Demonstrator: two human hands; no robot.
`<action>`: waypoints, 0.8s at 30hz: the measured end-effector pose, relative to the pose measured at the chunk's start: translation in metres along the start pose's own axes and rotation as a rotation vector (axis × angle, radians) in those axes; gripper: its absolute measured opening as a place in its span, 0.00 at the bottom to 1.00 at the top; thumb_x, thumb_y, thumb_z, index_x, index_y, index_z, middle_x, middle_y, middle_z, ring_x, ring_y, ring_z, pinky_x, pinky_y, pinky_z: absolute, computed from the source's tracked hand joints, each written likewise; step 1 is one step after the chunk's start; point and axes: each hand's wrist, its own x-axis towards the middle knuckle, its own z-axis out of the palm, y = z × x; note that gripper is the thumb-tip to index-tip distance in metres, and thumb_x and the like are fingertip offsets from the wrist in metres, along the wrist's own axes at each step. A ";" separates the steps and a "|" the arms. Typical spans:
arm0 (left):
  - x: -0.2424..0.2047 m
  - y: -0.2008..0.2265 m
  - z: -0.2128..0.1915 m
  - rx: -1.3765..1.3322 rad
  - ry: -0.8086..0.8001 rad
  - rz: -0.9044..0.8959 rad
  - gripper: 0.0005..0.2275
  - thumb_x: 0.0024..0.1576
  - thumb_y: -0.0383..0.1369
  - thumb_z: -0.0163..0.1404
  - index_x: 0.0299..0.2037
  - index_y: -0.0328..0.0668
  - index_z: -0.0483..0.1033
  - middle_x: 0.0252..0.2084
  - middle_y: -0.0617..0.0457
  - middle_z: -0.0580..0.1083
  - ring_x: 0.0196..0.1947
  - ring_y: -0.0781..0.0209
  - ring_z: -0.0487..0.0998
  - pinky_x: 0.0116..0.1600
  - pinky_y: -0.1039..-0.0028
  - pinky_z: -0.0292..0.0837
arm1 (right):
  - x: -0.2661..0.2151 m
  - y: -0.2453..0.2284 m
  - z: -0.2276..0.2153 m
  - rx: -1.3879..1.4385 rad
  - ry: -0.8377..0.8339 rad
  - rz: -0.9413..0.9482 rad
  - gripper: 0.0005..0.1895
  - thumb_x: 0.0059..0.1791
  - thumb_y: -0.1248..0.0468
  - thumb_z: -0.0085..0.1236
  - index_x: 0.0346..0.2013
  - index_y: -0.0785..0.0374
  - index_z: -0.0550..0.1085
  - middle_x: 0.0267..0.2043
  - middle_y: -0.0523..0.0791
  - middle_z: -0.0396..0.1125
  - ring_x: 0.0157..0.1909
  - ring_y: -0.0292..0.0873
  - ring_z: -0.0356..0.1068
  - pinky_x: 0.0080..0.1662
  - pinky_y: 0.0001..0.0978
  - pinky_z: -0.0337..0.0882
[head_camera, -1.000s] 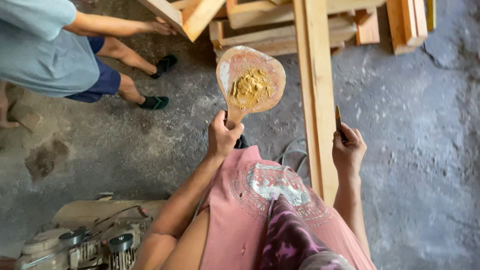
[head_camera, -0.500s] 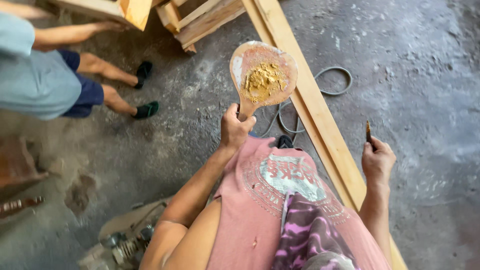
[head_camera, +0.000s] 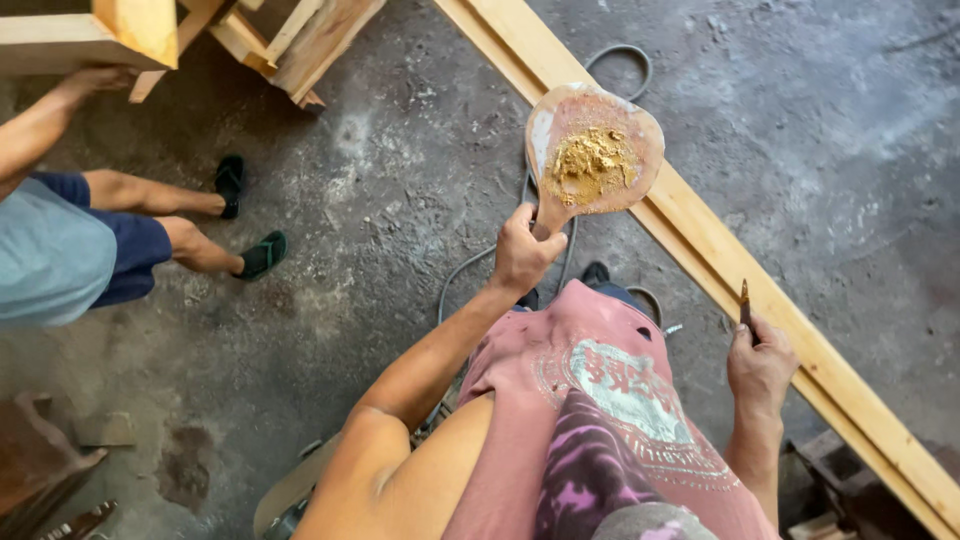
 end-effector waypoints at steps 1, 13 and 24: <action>-0.011 -0.003 0.002 0.016 -0.010 -0.010 0.13 0.46 0.33 0.58 0.36 0.33 0.74 0.29 0.46 0.77 0.29 0.59 0.78 0.35 0.66 0.74 | -0.013 0.000 -0.006 -0.005 0.018 -0.012 0.09 0.56 0.65 0.59 0.49 0.66 0.80 0.37 0.55 0.72 0.41 0.54 0.73 0.47 0.43 0.72; -0.074 0.015 0.054 -0.020 -0.200 0.113 0.14 0.46 0.33 0.58 0.38 0.32 0.74 0.31 0.48 0.78 0.32 0.63 0.79 0.37 0.69 0.75 | -0.115 0.030 -0.058 0.028 0.194 0.168 0.13 0.54 0.66 0.60 0.53 0.63 0.80 0.40 0.56 0.72 0.40 0.53 0.74 0.46 0.42 0.72; -0.193 0.025 0.136 -0.032 -0.300 0.179 0.13 0.47 0.32 0.58 0.38 0.31 0.74 0.31 0.48 0.77 0.31 0.64 0.77 0.35 0.70 0.75 | -0.198 0.106 -0.112 0.065 0.251 0.183 0.14 0.55 0.67 0.60 0.55 0.63 0.80 0.40 0.55 0.70 0.40 0.52 0.72 0.46 0.42 0.71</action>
